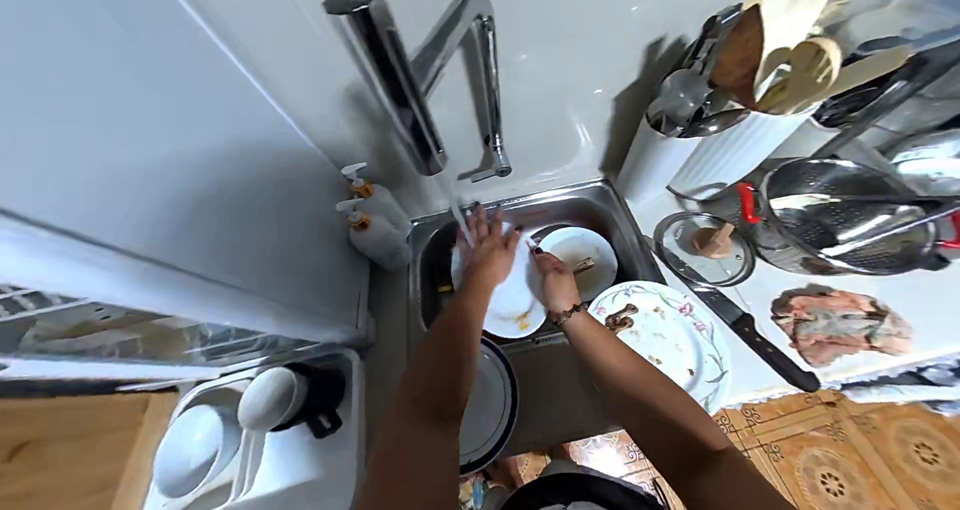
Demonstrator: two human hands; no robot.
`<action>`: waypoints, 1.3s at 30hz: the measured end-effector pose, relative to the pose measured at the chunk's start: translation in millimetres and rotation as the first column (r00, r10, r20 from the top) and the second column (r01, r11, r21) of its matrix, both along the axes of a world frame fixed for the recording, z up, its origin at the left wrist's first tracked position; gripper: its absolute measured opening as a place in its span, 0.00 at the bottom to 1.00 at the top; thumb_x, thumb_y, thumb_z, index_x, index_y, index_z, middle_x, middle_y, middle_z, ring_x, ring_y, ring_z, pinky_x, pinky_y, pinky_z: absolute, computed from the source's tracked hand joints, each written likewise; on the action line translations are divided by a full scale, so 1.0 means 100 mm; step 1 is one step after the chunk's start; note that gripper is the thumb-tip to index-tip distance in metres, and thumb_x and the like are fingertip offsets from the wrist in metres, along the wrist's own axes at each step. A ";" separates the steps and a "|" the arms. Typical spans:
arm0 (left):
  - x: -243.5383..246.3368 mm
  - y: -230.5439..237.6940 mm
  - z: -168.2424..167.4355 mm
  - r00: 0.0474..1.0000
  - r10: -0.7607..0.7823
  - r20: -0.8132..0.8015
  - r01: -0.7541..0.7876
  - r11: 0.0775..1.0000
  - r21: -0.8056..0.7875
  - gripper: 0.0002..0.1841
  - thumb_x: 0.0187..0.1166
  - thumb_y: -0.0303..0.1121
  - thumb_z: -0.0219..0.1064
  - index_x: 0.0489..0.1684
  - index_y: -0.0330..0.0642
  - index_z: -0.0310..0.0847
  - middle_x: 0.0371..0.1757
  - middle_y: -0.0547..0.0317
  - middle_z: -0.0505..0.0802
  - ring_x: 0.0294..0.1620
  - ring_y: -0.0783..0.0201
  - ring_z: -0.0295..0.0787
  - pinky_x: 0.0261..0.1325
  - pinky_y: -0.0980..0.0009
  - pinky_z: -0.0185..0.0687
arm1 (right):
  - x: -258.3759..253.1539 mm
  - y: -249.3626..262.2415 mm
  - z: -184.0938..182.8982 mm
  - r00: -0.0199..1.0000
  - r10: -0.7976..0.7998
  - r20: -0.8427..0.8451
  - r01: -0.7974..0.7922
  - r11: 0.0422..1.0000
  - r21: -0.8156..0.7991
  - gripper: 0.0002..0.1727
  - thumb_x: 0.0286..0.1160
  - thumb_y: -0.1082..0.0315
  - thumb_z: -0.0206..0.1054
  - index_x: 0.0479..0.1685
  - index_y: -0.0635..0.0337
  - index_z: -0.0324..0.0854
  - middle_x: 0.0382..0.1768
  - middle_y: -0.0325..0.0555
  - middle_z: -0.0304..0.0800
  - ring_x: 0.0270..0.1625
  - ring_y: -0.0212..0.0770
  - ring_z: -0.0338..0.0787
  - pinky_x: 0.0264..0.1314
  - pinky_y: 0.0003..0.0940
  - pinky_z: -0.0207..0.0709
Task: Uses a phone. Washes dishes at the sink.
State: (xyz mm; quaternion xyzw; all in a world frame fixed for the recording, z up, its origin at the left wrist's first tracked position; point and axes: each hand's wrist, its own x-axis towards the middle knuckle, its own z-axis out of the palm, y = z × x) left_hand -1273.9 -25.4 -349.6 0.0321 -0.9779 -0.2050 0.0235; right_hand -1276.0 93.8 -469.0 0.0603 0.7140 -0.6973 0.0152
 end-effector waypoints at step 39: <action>0.55 -0.97 -0.13 0.771 0.616 -0.165 -0.295 0.574 0.764 0.26 0.89 0.56 0.55 0.56 0.40 0.85 0.45 0.53 0.92 0.46 0.63 0.89 0.55 0.59 0.86 | -0.04 -0.34 0.41 0.943 0.322 0.084 -0.266 0.580 0.770 0.39 0.92 0.41 0.36 0.96 0.54 0.49 0.97 0.46 0.44 0.98 0.47 0.39 0.95 0.66 0.22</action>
